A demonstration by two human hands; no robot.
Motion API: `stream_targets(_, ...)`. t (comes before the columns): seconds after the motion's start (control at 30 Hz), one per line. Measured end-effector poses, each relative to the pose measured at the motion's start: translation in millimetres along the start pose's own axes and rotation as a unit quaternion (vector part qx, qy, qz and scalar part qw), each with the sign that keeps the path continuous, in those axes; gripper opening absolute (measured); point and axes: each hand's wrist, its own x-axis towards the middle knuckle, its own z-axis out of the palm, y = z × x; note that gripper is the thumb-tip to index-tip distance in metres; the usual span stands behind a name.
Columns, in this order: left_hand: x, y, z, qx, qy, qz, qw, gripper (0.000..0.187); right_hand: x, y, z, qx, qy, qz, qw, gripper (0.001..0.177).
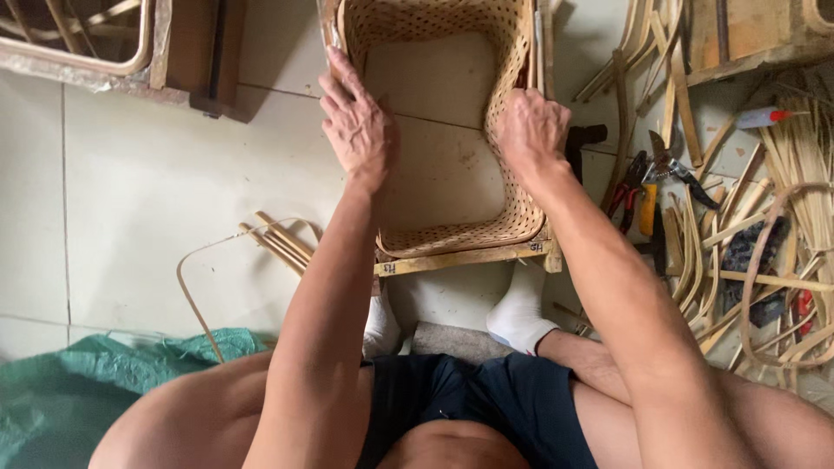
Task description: The person weaves a rectangular basket using thin wooden strips. They place a pre-woven basket body into a wooden mold, adjust its shape, trim excess material with scissors, and insert additional strips to reinforce the rim.
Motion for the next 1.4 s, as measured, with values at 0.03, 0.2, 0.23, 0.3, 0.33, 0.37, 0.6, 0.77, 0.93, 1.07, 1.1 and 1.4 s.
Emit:
stream_targets(0.03,4.6,3.8,1.3,-0.004,0.057,0.011,0.998,0.084,1.8,-1.3,-7.6,-0.020,0.016,-0.022,0.999,0.011)
stream_targets(0.2,-13.6,-3.4,-2.7,-0.021,0.043,-0.002,0.999,0.105,-36.3,-30.5,-49.8,-0.043,0.167,-0.156,0.973,0.035)
stream_targets(0.23,-5.0,-1.7,-7.9,-0.060,0.024,0.019,0.998,0.110,-41.0,-36.2,-55.2,0.032,0.124,-0.124,0.984,0.026)
stream_targets(0.3,2.4,-11.7,-16.1,-0.130,-0.029,0.052,0.990,0.124,-64.5,-50.7,-41.7,0.181,-0.056,-0.045,0.981,0.022)
stream_targets(0.33,-2.9,-24.9,-19.7,-0.191,-0.036,0.092,0.977,0.126,-78.9,-55.8,-25.5,0.249,-0.190,0.001,0.950,0.027)
stream_targets(0.37,-9.4,-38.8,-25.0,-0.252,-0.043,0.130,0.958,0.128,-86.3,-61.4,-5.6,0.195,-0.313,0.000,0.930,0.016)
stream_targets(0.6,-68.4,-99.5,-90.3,-0.337,-0.456,0.076,0.820,0.084,-99.9,-98.6,107.0,0.243,-0.469,-0.206,0.824,0.039)
stream_targets(0.77,-116.1,-100.5,-69.6,-0.303,-0.406,0.009,0.862,0.053,-115.3,-106.5,101.3,0.193,-0.546,-0.151,0.801,0.041)
stream_targets(0.93,-110.4,-95.6,-52.4,-0.219,-0.396,-0.026,0.891,0.057,-114.2,-96.5,103.9,0.256,-0.470,-0.180,0.825,0.033)
stream_targets(1.07,-74.7,-83.4,-73.7,-0.390,-0.377,-0.018,0.840,0.109,-64.6,-83.6,132.0,0.234,-0.493,-0.026,0.838,0.042)
stream_targets(1.1,-49.9,-69.8,-72.3,-0.344,-0.278,0.026,0.896,0.121,-36.8,-83.2,137.9,0.308,-0.404,0.035,0.861,0.041)
stream_targets(1.4,-44.4,-30.3,-18.5,-0.223,0.025,0.046,0.973,0.098,-11.4,-179.0,188.9,0.809,-0.118,-0.004,0.576,0.050)
